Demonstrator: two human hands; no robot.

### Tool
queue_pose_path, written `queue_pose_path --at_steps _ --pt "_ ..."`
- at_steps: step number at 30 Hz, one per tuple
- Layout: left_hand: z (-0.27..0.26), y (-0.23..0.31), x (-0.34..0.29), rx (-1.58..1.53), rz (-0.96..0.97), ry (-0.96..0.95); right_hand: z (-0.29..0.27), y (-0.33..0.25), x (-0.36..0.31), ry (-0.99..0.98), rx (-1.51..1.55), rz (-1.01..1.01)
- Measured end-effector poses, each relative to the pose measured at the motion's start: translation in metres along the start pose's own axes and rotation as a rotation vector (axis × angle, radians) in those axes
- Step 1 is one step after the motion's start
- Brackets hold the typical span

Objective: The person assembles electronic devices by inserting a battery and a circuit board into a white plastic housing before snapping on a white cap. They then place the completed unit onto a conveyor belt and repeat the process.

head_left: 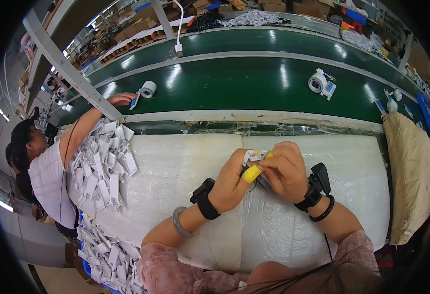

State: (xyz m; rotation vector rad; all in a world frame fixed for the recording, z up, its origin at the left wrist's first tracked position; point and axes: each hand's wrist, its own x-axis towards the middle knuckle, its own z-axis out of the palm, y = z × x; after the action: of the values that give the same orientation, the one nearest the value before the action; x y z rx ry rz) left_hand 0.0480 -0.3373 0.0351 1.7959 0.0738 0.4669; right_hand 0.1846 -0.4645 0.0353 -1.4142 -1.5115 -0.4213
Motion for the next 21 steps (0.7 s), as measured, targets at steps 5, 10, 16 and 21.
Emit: queue_pose_path --at_steps 5,10,16,21 --pt "0.003 -0.002 -0.001 0.049 -0.013 0.044 0.002 -0.002 0.001 0.031 0.000 0.013" --pt "0.000 -0.002 0.000 0.129 0.027 0.063 0.004 -0.002 0.000 0.033 -0.002 0.011" --pt "-0.004 -0.003 0.002 -0.011 -0.083 0.011 0.004 0.000 -0.003 0.009 -0.007 0.019" --pt "-0.014 -0.002 0.008 -0.268 -0.304 0.093 0.011 -0.004 -0.005 0.047 -0.034 0.083"
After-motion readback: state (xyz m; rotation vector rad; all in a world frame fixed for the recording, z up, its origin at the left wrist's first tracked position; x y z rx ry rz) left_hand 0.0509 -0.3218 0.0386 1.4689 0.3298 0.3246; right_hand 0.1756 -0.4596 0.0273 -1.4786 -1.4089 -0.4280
